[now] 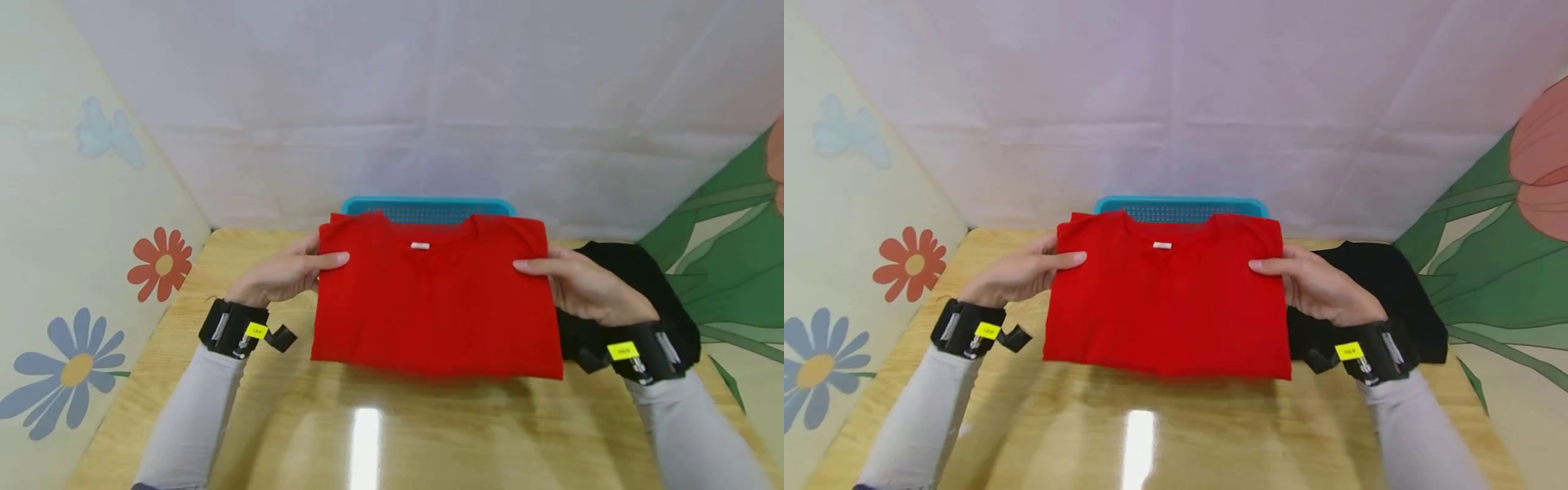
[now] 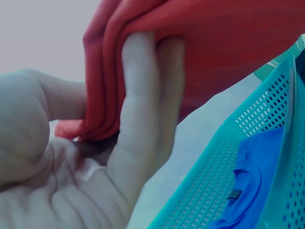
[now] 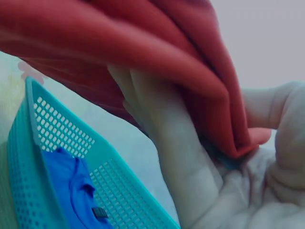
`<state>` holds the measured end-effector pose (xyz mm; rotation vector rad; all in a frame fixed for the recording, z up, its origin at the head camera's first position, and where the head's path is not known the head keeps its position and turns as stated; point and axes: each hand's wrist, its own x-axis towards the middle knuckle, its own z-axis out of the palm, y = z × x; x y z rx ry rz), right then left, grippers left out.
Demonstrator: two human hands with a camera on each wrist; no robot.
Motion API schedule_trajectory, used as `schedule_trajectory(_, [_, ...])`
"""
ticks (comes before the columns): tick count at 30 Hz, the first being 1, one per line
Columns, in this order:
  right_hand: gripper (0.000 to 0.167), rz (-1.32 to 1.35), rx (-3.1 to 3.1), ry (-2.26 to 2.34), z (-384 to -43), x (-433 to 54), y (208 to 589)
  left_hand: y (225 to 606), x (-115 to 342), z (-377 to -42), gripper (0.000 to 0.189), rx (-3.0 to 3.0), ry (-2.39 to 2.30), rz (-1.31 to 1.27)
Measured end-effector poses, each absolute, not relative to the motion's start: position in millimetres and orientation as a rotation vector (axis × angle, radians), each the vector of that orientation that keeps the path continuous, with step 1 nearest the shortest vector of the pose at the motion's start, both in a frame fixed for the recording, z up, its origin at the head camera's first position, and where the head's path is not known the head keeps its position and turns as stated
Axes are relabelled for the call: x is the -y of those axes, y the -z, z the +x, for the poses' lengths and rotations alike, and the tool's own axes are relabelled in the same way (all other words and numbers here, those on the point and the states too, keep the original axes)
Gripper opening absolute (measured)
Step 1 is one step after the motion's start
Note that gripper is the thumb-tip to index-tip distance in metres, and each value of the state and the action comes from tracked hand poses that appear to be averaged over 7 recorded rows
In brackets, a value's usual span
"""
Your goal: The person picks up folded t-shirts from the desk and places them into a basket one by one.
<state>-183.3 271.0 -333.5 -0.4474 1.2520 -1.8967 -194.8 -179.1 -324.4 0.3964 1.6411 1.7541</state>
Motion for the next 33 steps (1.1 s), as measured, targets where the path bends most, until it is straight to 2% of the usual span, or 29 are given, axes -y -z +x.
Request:
schedule_trajectory(3, [0.026,-0.354,-1.311,1.907,-203,-273,323,317,173,-214,0.053,-1.649,-1.778,0.384])
schedule_trajectory(8, [0.022,-0.184,-1.515,1.866,-228,-269,313,315,168,-238,0.035,-1.696,-1.822,0.311])
schedule_trajectory(10, [0.025,-0.11,-1.599,1.838,-235,-266,311,317,166,-245,0.031,-1.725,-1.828,0.286])
schedule_trajectory(17, [0.04,0.051,-1.819,1.736,-261,-257,312,322,161,-264,0.033,-1.887,-1.782,0.114])
schedule_trajectory(24, [0.042,0.103,-1.894,1.642,-280,-250,319,323,162,-280,0.036,-2.059,-1.642,0.088])
schedule_trajectory(29, [0.039,0.077,-2.025,1.526,-289,-244,326,323,159,-290,0.032,-2.186,-1.498,0.076])
schedule_trajectory(33, [0.048,0.023,-2.167,1.361,-292,-241,330,326,149,-297,0.022,-2.275,-1.38,0.059])
